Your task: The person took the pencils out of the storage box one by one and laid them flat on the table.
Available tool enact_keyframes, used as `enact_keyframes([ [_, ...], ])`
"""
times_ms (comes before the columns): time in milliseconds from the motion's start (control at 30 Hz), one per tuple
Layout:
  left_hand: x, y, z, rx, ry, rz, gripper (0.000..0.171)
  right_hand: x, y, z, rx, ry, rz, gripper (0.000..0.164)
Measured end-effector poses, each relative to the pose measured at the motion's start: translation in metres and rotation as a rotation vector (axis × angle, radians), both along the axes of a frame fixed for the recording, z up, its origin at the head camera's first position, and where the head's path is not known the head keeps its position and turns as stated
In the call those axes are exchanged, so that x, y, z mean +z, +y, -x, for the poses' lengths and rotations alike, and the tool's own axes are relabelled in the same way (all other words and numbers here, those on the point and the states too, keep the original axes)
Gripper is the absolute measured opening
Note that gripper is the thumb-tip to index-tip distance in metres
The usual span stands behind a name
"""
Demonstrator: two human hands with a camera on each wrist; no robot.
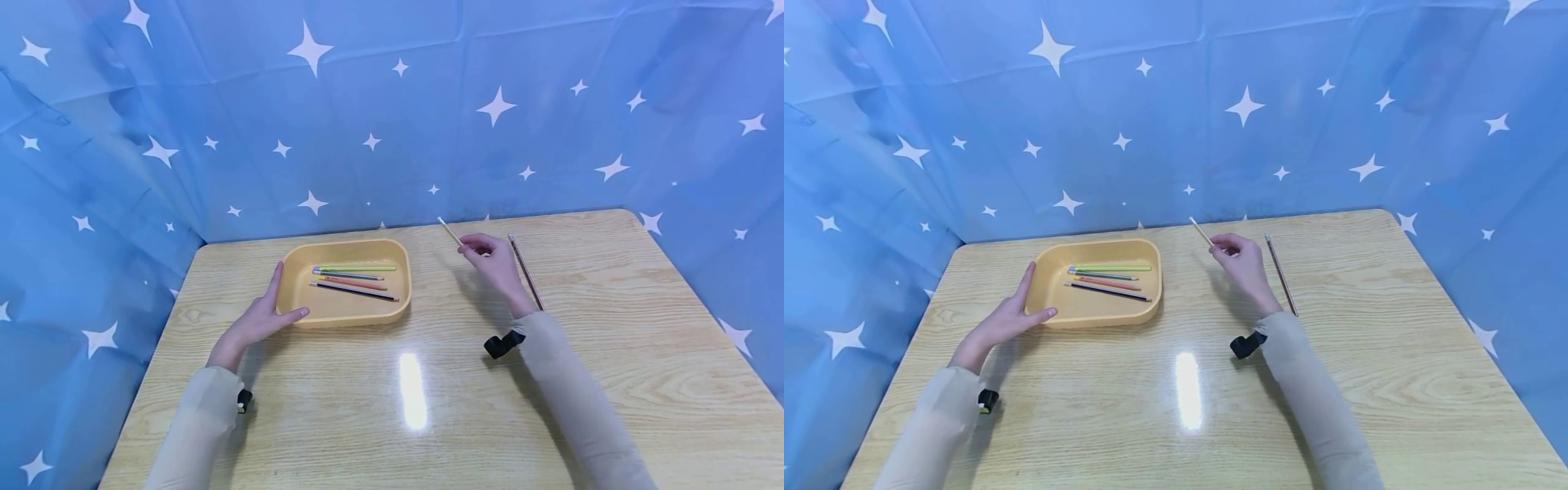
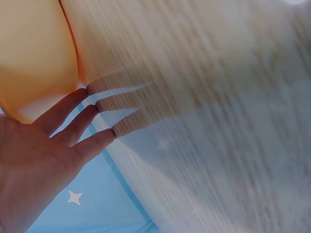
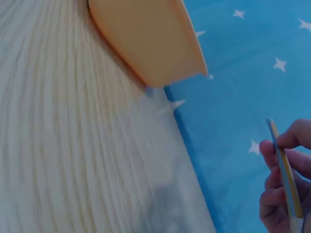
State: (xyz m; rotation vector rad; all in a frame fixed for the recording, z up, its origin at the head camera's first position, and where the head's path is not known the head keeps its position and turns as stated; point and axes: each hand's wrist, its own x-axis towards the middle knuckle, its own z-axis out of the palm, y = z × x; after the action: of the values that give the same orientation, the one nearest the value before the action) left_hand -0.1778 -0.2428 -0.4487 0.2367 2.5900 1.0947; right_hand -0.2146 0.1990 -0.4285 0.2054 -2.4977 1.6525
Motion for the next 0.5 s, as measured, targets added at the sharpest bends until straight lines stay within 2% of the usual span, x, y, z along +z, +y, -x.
enact_keyframes([
  [133, 0.000, 0.000, -0.001, 0.001, -0.002, 0.001, 0.112, -0.016, 0.018, 0.006, -0.046, 0.014, -0.067, 0.023],
  [333, 0.000, 0.000, 0.000, -0.007, 0.006, 0.002, 0.111, -0.021, 0.039, 0.005, -0.100, 0.016, -0.096, 0.022],
  [500, 0.000, 0.000, 0.000, -0.008, 0.007, 0.006, 0.111, -0.024, 0.058, -0.001, -0.134, -0.069, -0.111, 0.027],
])
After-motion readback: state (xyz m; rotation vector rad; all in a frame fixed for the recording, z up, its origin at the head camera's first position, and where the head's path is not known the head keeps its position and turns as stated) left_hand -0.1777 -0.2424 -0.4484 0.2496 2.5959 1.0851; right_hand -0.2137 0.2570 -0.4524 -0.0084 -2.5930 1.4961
